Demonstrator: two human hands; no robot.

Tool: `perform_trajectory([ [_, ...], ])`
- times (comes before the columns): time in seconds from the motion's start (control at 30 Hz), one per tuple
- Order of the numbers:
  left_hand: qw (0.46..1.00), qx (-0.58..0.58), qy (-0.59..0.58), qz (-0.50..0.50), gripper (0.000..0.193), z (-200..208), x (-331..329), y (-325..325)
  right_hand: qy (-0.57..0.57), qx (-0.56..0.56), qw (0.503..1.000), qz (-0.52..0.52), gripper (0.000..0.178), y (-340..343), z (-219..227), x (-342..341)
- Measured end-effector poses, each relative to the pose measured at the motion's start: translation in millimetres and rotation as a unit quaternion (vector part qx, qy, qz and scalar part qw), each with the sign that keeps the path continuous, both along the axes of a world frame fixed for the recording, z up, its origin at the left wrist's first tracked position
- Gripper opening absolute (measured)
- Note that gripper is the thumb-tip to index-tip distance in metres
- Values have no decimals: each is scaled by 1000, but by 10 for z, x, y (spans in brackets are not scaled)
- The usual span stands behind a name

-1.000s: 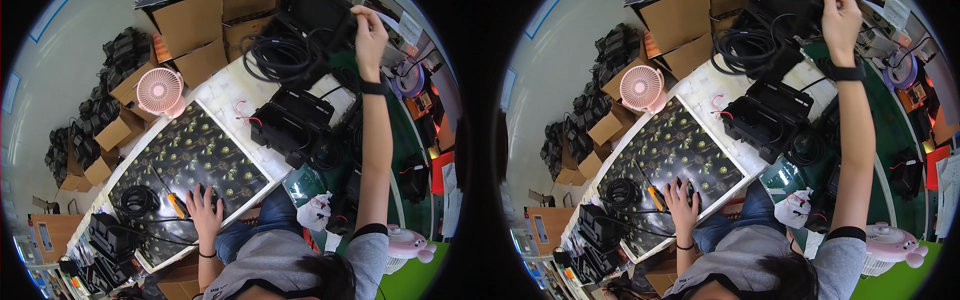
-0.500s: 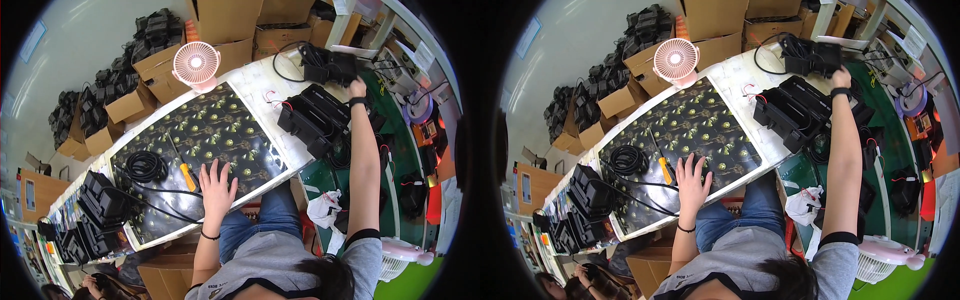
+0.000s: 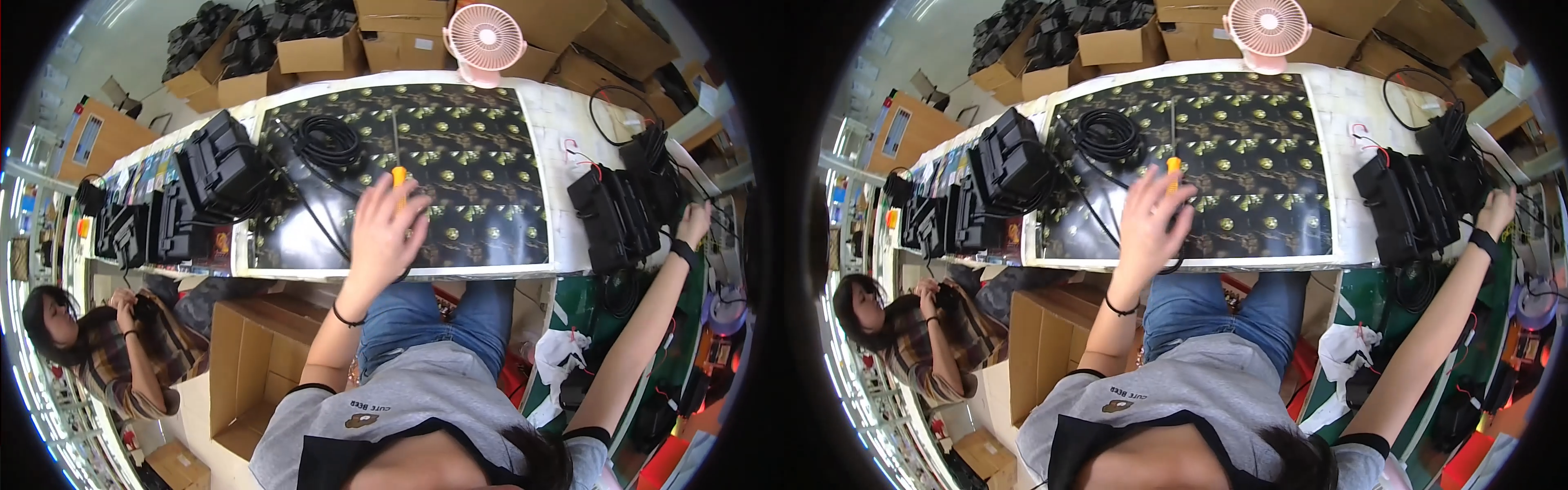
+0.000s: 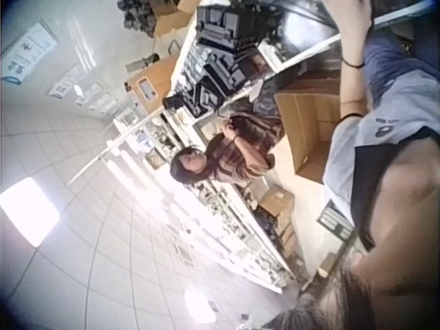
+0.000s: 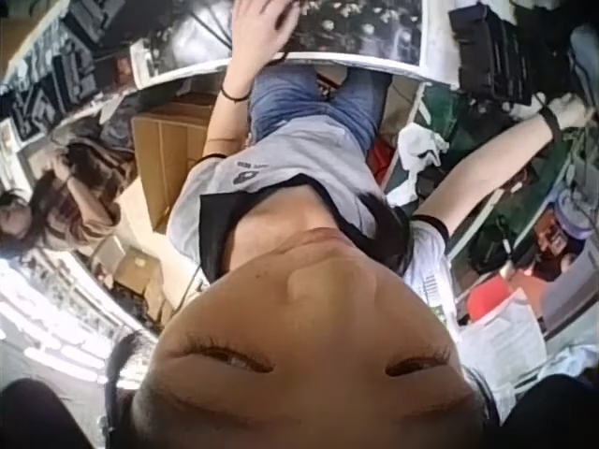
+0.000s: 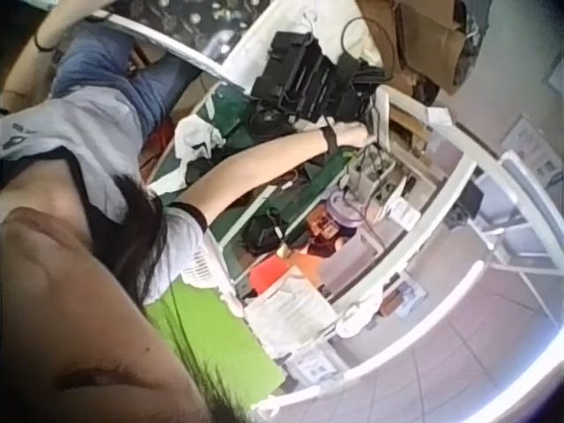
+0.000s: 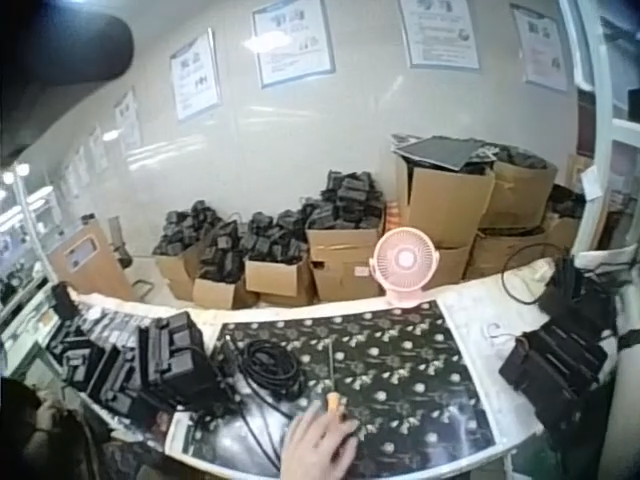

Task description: Assembling electronic components into a plastic housing using a screwdriver.

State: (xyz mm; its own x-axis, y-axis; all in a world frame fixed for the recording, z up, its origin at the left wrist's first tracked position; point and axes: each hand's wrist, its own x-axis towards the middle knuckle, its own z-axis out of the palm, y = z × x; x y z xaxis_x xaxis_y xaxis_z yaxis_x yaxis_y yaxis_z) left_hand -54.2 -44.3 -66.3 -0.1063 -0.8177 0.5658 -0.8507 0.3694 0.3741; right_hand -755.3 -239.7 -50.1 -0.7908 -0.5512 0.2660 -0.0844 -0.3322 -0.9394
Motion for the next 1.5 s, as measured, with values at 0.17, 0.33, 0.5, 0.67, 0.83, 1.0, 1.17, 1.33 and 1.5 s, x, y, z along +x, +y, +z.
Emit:
perform_trajectory([
  [0.17,990,-31,-32,132,29,-67,659,-142,197,-87,962,169,39,633,1422,2489],
  [0.33,994,-11,-63,92,32,-182,694,-324,321,-29,877,356,23,659,1500,3909],
  [0.5,964,31,-176,196,45,-357,799,-293,504,29,693,515,23,804,322,5437],
  [0.67,918,17,-255,303,61,-366,1387,-180,594,101,663,445,31,1183,-455,5989],
  [0.83,934,-46,-245,255,58,-513,1733,-102,574,149,675,439,17,1313,-481,6004],
  [1.0,938,-49,-238,248,62,-505,1967,-59,479,159,722,473,35,1380,-438,5775],
  [1.17,946,-5,-237,222,58,-437,2109,-138,380,177,805,421,46,1459,-276,5446],
  [1.33,939,1,-258,226,60,-398,2127,-274,436,103,877,174,25,1514,131,4689],
  [1.5,940,77,-260,208,60,-333,1964,-95,577,187,783,-141,30,1726,298,3860],
])
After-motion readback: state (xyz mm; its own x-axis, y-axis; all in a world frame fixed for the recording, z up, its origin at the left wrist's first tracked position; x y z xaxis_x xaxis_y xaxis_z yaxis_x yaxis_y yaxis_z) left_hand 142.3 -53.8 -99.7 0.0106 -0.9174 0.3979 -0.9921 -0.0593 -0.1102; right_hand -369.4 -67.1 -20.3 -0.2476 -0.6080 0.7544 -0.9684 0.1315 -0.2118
